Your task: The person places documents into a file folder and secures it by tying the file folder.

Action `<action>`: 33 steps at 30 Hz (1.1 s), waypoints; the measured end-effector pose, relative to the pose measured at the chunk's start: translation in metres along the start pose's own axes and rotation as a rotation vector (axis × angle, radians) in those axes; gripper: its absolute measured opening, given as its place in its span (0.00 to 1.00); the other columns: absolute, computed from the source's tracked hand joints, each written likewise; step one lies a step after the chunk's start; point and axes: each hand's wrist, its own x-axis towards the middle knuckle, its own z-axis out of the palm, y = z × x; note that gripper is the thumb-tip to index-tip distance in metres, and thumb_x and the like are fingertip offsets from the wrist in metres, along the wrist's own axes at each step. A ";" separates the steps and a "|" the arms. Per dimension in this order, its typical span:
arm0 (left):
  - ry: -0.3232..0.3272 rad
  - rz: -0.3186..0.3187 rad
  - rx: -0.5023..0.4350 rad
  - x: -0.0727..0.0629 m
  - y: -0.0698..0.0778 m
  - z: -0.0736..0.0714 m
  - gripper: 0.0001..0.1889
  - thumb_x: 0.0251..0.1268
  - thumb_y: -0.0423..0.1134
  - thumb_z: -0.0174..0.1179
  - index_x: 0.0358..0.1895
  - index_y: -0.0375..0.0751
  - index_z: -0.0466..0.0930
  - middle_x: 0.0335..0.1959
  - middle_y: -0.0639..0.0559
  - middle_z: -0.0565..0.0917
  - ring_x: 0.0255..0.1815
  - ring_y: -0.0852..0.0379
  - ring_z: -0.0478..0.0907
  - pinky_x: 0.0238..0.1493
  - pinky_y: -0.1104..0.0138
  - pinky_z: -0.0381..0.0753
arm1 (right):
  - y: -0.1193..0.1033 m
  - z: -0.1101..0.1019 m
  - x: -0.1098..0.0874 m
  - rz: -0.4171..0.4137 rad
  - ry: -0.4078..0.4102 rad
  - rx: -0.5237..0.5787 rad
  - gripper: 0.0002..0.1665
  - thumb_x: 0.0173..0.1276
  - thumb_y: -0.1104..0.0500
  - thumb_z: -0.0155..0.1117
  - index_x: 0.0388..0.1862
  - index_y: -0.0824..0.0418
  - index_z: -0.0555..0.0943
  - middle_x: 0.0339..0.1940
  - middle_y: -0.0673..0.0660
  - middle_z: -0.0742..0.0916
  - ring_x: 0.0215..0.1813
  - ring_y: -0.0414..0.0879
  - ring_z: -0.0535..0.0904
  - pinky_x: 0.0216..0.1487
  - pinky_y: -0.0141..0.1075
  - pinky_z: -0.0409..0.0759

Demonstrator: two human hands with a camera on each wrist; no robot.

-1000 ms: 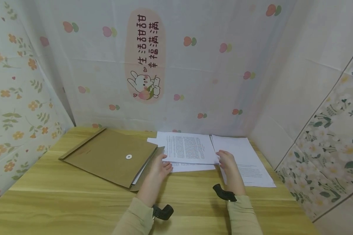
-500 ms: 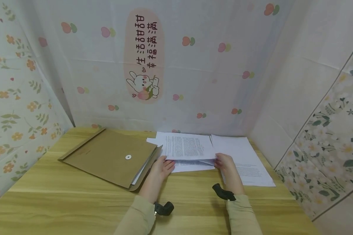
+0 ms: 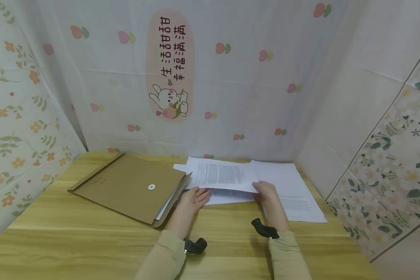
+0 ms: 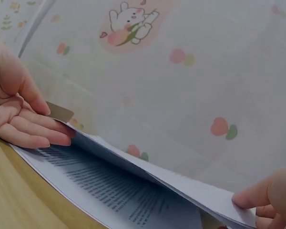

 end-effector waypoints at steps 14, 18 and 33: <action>-0.037 0.066 -0.079 -0.007 0.010 0.013 0.23 0.77 0.34 0.37 0.70 0.26 0.51 0.64 0.24 0.64 0.65 0.33 0.64 0.62 0.50 0.67 | -0.027 -0.025 -0.017 -0.210 -0.001 -0.026 0.27 0.73 0.66 0.52 0.67 0.77 0.63 0.62 0.73 0.72 0.55 0.58 0.75 0.48 0.38 0.80; -0.071 0.085 -0.137 -0.014 0.019 0.016 0.26 0.77 0.36 0.39 0.73 0.33 0.49 0.65 0.29 0.63 0.66 0.35 0.63 0.65 0.47 0.61 | -0.032 -0.038 -0.021 -0.234 -0.004 -0.042 0.29 0.73 0.66 0.53 0.69 0.77 0.61 0.62 0.73 0.71 0.56 0.58 0.75 0.46 0.35 0.81; -0.272 0.070 0.189 -0.026 0.057 0.012 0.23 0.72 0.50 0.45 0.63 0.43 0.59 0.52 0.48 0.70 0.53 0.51 0.68 0.52 0.60 0.68 | -0.040 -0.067 -0.032 -0.332 -0.071 -0.103 0.29 0.74 0.66 0.51 0.69 0.78 0.59 0.54 0.71 0.75 0.35 0.35 0.78 0.38 0.28 0.80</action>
